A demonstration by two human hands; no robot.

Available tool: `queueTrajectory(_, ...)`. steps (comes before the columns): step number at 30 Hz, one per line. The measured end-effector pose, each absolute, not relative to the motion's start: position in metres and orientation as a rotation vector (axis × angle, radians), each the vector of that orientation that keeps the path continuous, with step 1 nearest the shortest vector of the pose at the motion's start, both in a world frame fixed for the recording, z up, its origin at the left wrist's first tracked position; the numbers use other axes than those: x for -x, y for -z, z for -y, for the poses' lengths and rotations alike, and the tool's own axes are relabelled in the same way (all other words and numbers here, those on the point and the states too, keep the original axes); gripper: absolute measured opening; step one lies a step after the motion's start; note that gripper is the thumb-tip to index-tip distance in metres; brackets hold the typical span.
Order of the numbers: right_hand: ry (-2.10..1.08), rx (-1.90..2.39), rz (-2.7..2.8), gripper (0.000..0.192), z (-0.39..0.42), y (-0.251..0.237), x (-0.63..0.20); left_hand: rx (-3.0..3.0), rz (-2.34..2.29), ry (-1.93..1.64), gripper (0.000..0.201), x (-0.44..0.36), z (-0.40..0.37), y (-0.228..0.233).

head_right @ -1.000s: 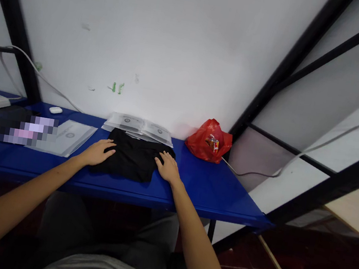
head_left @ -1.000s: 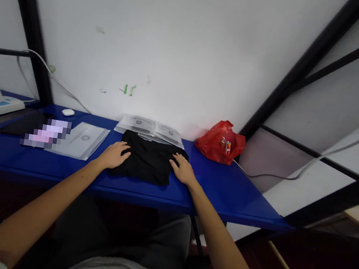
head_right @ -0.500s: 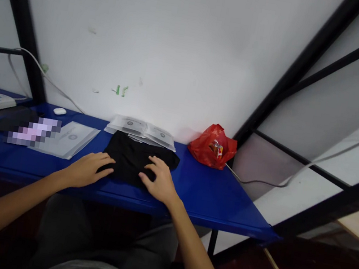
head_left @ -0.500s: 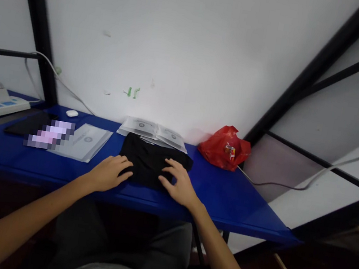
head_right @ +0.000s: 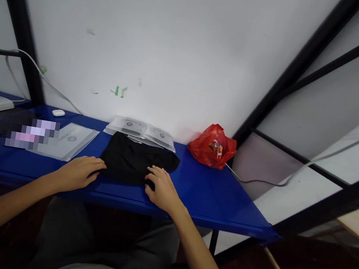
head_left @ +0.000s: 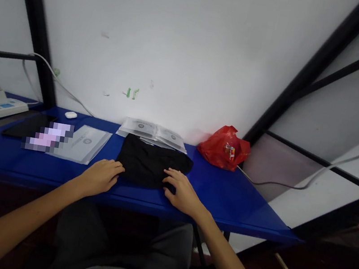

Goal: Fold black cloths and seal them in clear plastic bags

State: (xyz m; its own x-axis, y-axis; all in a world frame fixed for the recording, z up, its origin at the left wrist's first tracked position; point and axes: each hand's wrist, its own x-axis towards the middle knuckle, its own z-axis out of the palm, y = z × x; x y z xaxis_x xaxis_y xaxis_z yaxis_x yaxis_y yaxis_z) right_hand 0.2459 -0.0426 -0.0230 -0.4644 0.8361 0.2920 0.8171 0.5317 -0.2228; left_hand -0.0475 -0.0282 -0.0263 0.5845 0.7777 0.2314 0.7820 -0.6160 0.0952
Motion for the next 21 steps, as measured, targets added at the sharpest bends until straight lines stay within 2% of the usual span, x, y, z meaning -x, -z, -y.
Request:
queueTrajectory(6,-0.051,1.363,2.371,0.013,0.041,0.026,-0.252,2.749,1.402,0.429,0.022,0.051,0.030,0.024)
queueTrajectory(15,-0.314,1.305,2.323,0.010,0.045,0.008,-0.258,2.948,1.581,0.621,0.023,0.066,0.030,-0.002)
queueTrajectory(21,-0.372,1.417,2.178,0.019,0.021,-0.019,-0.251,2.895,1.866,0.775,0.023,0.061,0.006,-0.024)
